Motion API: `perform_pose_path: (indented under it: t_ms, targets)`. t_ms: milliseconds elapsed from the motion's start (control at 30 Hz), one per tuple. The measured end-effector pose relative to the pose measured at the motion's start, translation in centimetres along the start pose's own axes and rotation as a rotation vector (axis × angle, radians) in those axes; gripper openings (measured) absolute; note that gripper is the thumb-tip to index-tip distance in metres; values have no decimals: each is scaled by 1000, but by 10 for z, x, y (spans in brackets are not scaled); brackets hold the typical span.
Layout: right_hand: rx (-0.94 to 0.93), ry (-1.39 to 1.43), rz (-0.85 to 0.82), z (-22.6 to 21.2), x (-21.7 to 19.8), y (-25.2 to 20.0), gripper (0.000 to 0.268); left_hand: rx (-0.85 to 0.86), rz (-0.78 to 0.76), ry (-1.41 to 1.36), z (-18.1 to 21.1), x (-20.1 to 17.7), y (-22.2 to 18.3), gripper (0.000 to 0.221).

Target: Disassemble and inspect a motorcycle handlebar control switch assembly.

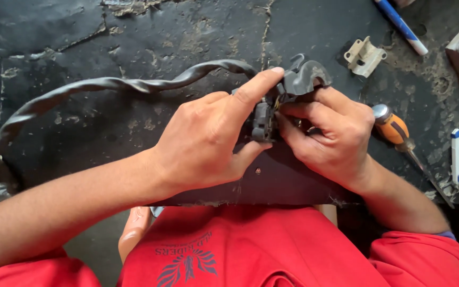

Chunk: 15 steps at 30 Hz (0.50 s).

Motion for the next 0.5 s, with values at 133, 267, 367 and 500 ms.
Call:
perform_pose_path:
  t_ms: [133,267,367,500]
  targets:
    - [36,-14,-12,0,0,0,19,0,-16,4,0,1,1,93]
    - [35,-13,-21,0,-1,-1,19,23,21,-6,1,0,0,91]
    - [19,-34,-20,0,-2,-1,19,2,3,-1,0,1,0,90]
    - [-94,-57,-110,5,-5,2,17,-14,-14,-11,-1,0,1,90]
Point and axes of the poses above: each hand's wrist, its own y-axis towards the middle knuckle, its own x-axis out of the palm, z = x × y, the point moved 3 cm from there along y, towards the middle knuckle, and after that the axes turned 7 degrees about x, right-handed, at the moved point
